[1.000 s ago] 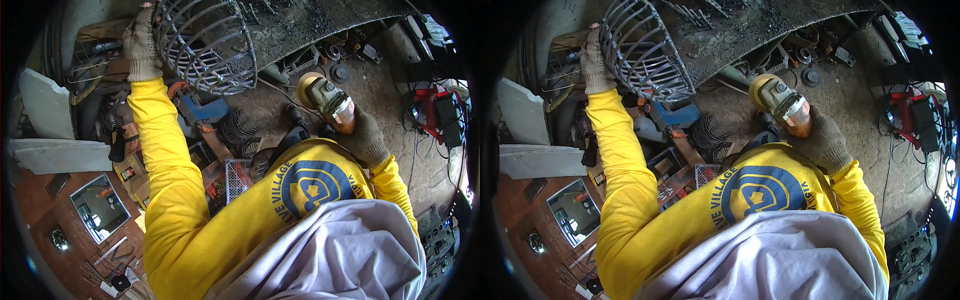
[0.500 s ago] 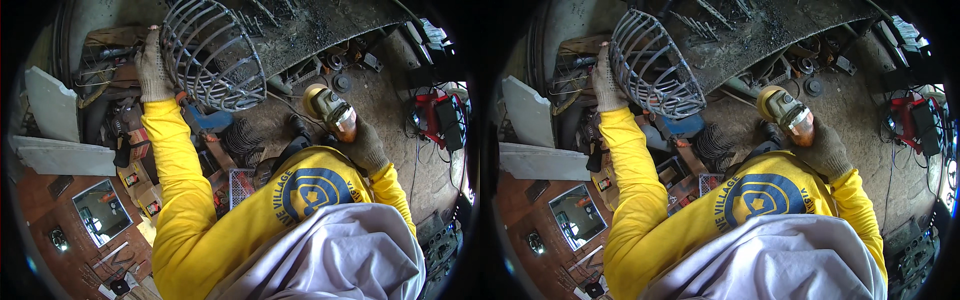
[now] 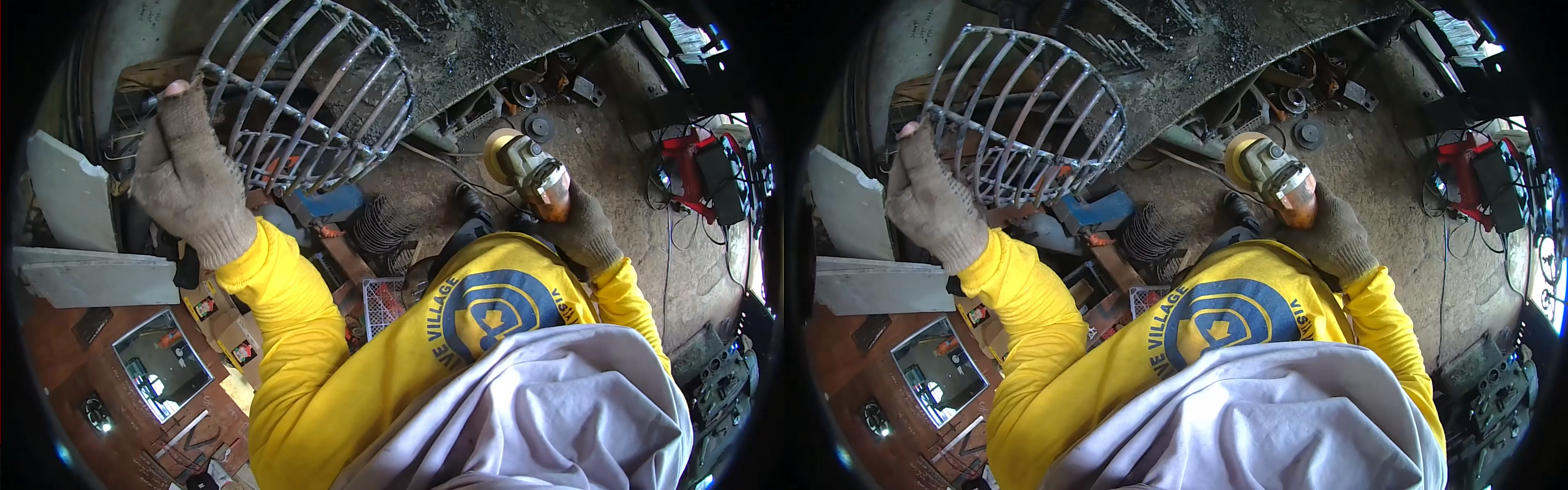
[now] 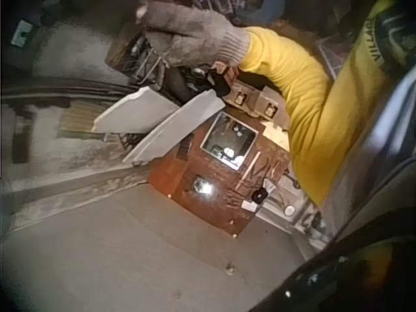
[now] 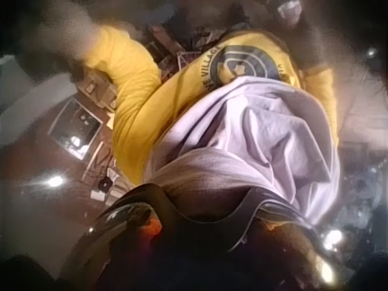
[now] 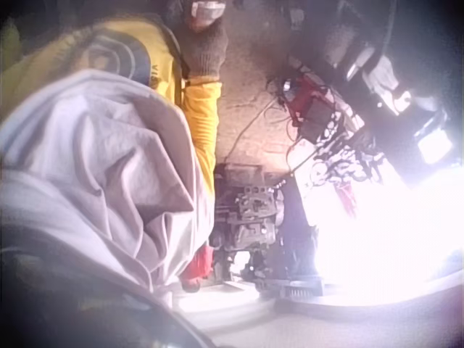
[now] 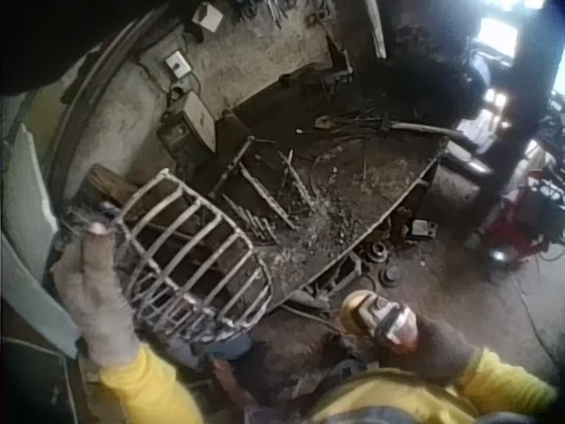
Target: The person welds metal rods onto a curved cage structure using a welding torch, then grinds the weld points with an angle grinder and taps the structure with a hammer.
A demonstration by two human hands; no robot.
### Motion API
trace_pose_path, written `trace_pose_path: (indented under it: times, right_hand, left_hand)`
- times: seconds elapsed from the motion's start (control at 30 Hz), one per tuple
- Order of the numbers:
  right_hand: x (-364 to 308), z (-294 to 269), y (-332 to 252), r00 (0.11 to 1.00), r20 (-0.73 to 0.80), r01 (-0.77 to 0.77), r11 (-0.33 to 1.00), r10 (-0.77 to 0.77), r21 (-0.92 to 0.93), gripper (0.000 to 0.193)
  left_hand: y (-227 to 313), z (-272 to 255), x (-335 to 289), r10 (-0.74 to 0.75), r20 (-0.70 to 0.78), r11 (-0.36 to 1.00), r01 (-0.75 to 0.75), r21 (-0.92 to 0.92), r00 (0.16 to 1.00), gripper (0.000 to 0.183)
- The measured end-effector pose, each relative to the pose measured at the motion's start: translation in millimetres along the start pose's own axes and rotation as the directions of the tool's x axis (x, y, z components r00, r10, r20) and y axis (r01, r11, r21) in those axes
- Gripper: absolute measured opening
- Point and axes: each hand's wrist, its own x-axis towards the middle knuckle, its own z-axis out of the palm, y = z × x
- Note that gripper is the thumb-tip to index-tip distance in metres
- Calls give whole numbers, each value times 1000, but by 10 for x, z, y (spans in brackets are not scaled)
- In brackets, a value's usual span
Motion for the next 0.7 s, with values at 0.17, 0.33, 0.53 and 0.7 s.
trace_pose_path:
  times: [0.17, 0.33, 0.53, 0.7]
  right_hand:
    - [-11, 13, -24, 999, -26, -45, 999, 45, -17, 79]
    - [41, 19, 122, 999, -36, -4, 1000, 5, 22, 76]
    - [51, -45, 306, 1000, -20, -4, 999, 5, 50, 73]
    - [142, -46, 409, 998, -43, 49, 988, -43, 143, 71]
  left_hand:
    - [123, -82, -23, 79, -71, 968, -59, 242, 994, 36]
    - [119, -79, -25, 128, -58, 946, -105, 305, 990, 38]
    - [67, 59, 0, 247, -24, 955, -239, 178, 969, 39]
    - [-175, 62, -66, 114, 34, 957, -119, 264, 993, 41]
